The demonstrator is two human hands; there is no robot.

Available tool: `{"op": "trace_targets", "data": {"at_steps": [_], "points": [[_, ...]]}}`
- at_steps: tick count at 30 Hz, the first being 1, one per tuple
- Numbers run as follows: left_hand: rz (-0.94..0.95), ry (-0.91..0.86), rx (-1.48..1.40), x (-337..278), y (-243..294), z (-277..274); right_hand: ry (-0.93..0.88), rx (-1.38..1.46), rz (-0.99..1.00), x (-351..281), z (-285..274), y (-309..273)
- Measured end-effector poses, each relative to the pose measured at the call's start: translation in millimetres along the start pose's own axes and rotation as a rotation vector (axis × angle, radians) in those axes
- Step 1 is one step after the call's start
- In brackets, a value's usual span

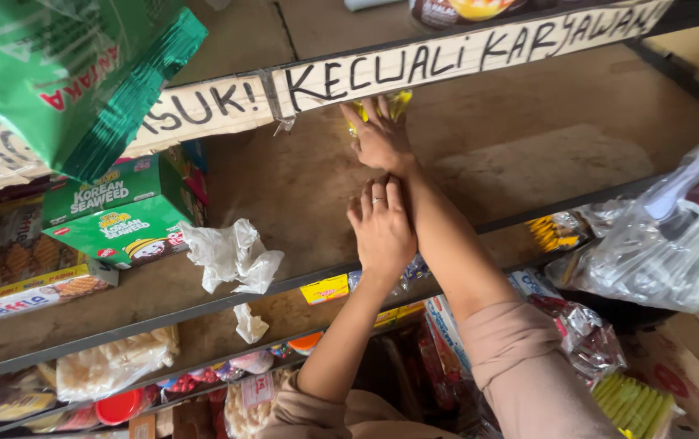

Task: The person wipes the plastic packaging of snack items on a store shelf using a white cloth. They handle multiple snack packs, wiping each one individually and placing them back on the shelf.

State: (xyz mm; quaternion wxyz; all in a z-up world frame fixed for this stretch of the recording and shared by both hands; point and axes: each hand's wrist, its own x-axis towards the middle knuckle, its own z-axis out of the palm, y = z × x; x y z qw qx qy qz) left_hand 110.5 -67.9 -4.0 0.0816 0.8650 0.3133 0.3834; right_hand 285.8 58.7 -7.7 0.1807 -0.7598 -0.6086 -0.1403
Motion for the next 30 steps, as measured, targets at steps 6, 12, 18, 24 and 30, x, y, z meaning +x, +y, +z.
{"op": "trace_targets", "data": {"at_steps": [6, 12, 18, 24, 30], "points": [[0.104, 0.121, 0.046, -6, 4, -3, 0.002, 0.084, -0.063, -19, -18, 6], [0.266, 0.342, 0.109, -16, 2, 0, 0.027, 0.137, -0.007, -51, -33, 3], [0.458, 0.423, 0.010, -24, -7, 10, -0.053, 0.291, 0.040, -110, -30, 0], [0.597, 0.448, -0.052, -26, -13, 9, 0.056, 0.104, 0.079, -156, -34, -12], [0.703, 0.427, -0.219, -27, -20, 3, 0.347, 0.394, -0.073, -195, -60, -38]]}}
